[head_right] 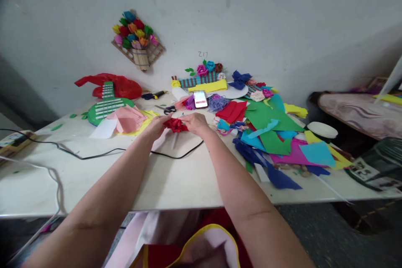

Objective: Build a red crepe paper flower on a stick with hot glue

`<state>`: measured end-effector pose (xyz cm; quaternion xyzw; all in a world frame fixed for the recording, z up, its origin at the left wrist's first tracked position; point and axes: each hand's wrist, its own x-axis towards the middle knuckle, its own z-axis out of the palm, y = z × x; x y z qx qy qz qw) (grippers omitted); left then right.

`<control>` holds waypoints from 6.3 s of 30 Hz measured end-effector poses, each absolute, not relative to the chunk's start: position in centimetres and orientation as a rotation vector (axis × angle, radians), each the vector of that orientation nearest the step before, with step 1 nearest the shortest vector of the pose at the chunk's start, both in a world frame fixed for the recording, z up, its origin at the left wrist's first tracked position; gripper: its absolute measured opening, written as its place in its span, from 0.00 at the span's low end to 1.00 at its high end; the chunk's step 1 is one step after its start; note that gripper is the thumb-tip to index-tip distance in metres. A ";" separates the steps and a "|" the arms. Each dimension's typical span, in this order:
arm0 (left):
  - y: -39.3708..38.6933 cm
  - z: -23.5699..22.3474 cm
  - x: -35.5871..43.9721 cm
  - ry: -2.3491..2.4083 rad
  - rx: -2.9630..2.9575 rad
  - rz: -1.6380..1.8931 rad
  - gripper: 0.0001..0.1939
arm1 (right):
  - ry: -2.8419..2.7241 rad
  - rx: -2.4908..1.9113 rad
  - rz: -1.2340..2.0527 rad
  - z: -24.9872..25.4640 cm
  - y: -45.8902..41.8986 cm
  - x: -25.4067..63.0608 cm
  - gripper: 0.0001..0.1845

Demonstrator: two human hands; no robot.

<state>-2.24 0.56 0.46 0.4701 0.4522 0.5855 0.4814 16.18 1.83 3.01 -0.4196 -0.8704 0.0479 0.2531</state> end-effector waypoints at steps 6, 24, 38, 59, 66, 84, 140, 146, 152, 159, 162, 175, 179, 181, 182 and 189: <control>0.4 0.7 -2.1 1.041 1.078 1.465 0.22 | -2.375 -1.166 0.072 3.0 1.7 16.0 0.17; 0.4 0.6 -2.4 0.991 1.212 1.449 0.21 | -2.280 -1.128 0.125 2.9 2.2 16.1 0.18; 0.2 1.2 -2.5 1.154 1.256 1.445 0.24 | -2.302 -1.091 0.263 2.7 2.2 16.2 0.19; 0.1 1.4 -3.0 1.120 1.437 1.434 0.17 | -2.142 -0.774 0.943 2.0 3.2 17.1 0.20; 0.3 1.3 -3.1 1.015 1.453 1.407 0.18 | -2.116 -0.781 0.887 2.2 3.0 16.9 0.19; 0.4 0.4 -2.6 0.926 1.189 1.377 0.19 | -2.198 -0.926 0.495 3.2 2.1 16.4 0.15; 0.6 0.4 -0.9 1.097 1.298 1.670 0.32 | -2.215 -0.985 -0.070 2.9 2.3 16.1 0.20; 0.5 0.3 -1.1 1.034 1.321 1.668 0.37 | -2.246 -0.952 -0.091 3.1 2.0 16.1 0.21; 0.3 0.3 -1.1 0.938 1.353 1.632 0.36 | -2.278 -0.986 -0.105 3.2 1.9 16.2 0.21; -0.1 0.6 -1.1 0.952 1.391 1.582 0.33 | -2.335 -1.010 -0.202 3.4 1.6 16.3 0.22; 0.1 0.5 -1.5 0.945 1.396 1.596 0.27 | -2.298 -0.973 -0.210 3.1 1.9 16.4 0.22; 0.3 0.7 -2.3 0.898 1.410 1.573 0.23 | -2.262 -0.959 -0.133 2.9 2.1 16.5 0.20; -0.2 1.1 -2.1 0.915 1.410 1.578 0.23 | -2.246 -0.937 -0.138 2.8 2.3 16.4 0.20; -0.2 1.1 -2.1 0.928 1.414 1.575 0.23 | -2.244 -0.928 -0.134 2.7 2.3 16.4 0.19; -0.2 1.1 -2.1 0.932 1.416 1.576 0.23 | -2.243 -0.926 -0.129 2.8 2.3 16.4 0.19; -0.3 1.2 -2.4 0.959 1.465 1.580 0.23 | -2.230 -0.978 -0.113 3.1 1.9 16.5 0.20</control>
